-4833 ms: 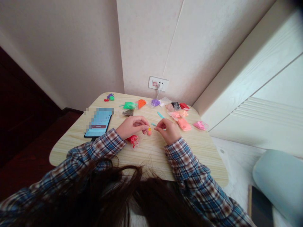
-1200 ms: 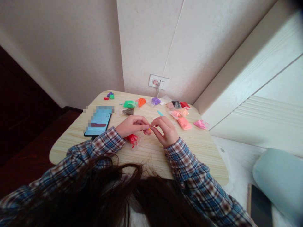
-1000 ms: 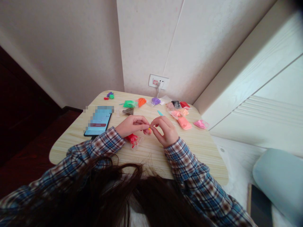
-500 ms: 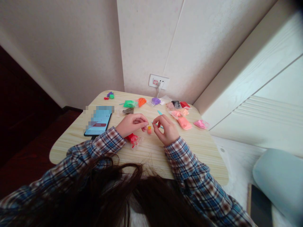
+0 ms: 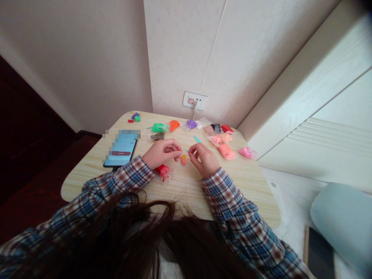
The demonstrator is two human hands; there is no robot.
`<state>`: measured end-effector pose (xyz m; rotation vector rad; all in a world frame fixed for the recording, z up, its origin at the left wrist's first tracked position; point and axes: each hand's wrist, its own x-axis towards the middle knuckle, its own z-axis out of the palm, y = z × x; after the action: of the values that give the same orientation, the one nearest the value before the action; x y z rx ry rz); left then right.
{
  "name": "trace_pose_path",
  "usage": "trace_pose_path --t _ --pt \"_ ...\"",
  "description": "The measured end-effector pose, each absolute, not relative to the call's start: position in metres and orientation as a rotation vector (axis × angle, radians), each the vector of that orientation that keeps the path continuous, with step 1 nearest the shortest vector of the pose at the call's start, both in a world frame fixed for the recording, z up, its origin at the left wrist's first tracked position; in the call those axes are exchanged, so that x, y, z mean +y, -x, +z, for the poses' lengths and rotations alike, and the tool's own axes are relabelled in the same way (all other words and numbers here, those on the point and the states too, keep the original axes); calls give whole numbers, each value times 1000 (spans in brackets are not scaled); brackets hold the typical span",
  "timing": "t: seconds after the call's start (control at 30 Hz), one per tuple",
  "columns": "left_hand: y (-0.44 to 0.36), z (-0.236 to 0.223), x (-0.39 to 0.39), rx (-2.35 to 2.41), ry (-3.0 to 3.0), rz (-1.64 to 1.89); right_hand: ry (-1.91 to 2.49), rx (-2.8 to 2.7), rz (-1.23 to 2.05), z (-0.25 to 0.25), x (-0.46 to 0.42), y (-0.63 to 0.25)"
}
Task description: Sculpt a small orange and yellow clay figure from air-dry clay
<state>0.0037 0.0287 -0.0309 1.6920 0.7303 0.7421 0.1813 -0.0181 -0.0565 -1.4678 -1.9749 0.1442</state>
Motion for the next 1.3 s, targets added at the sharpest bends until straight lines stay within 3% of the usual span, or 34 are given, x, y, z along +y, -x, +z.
trace_pose_path --t 0.57,1.3 --pt "-4 -32 29 713 -1678 737 1285 -1836 118 -50 -19 -183" --pt "-3 -32 29 718 -1687 726 1482 -1782 -20 -49 -21 -187"
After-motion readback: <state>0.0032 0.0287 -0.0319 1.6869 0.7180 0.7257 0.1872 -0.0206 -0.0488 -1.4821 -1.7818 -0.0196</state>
